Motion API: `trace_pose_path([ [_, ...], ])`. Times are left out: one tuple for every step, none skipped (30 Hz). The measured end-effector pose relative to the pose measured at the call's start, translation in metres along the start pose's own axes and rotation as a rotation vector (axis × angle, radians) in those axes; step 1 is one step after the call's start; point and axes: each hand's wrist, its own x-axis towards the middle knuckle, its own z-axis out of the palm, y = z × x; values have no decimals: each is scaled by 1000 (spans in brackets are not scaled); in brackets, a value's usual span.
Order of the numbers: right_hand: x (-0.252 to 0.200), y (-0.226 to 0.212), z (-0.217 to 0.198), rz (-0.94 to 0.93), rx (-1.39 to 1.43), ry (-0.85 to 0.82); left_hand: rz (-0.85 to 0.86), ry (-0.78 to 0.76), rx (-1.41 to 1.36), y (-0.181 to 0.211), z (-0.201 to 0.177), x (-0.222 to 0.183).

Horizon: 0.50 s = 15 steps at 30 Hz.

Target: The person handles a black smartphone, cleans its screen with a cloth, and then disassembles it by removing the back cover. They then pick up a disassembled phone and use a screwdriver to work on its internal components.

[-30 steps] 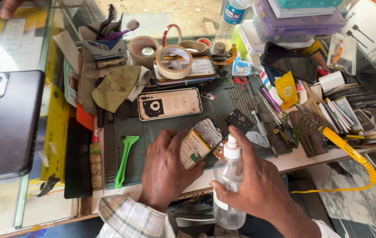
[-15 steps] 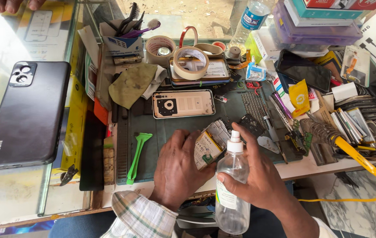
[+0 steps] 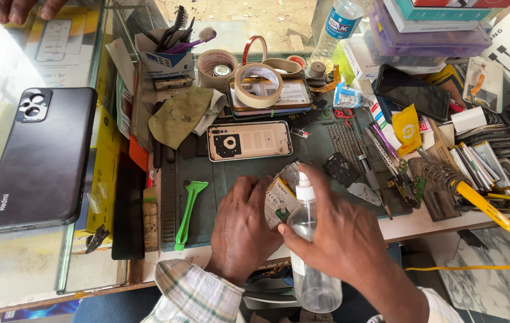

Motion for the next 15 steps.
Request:
trace_pose_path([
  [0,1,1,-43,16,35,-2,-6,-6,0,0,0],
  [1,3,2,-86,31,70,-5,-11,-14,-1,0,0],
  [2,4,3,-129,46,106,-7,-19,-13,-1,0,0],
  [3,6,3,-133,54,105,-10,-27,-13,-2,0,0],
  [4,7,4,-137,62,105,-13,-34,-12,-2,0,0],
  [5,8,4,-141,70,105,-14,-41,-10,-2,0,0],
  [5,8,4,-95,81,57,-16,-48,-7,-2,0,0],
  [5,9,3,-49,93,9,-18,-55,-4,-2,0,0],
  [6,9,2,-2,105,-38,-11,-49,-5,-2,0,0],
  [6,9,1,-34,98,-20,-4,-44,-6,-3,0,0],
  [7,10,0,-65,92,-2,2,-40,-8,-3,0,0],
  [7,12,1,-95,86,17,5,-38,-8,-3,0,0],
  [9,13,2,-87,88,3,9,-36,-9,-4,0,0],
  [11,14,3,-79,91,-10,13,-35,-10,-4,1,0],
  [13,16,4,-71,94,-23,17,-35,-7,-4,1,0],
])
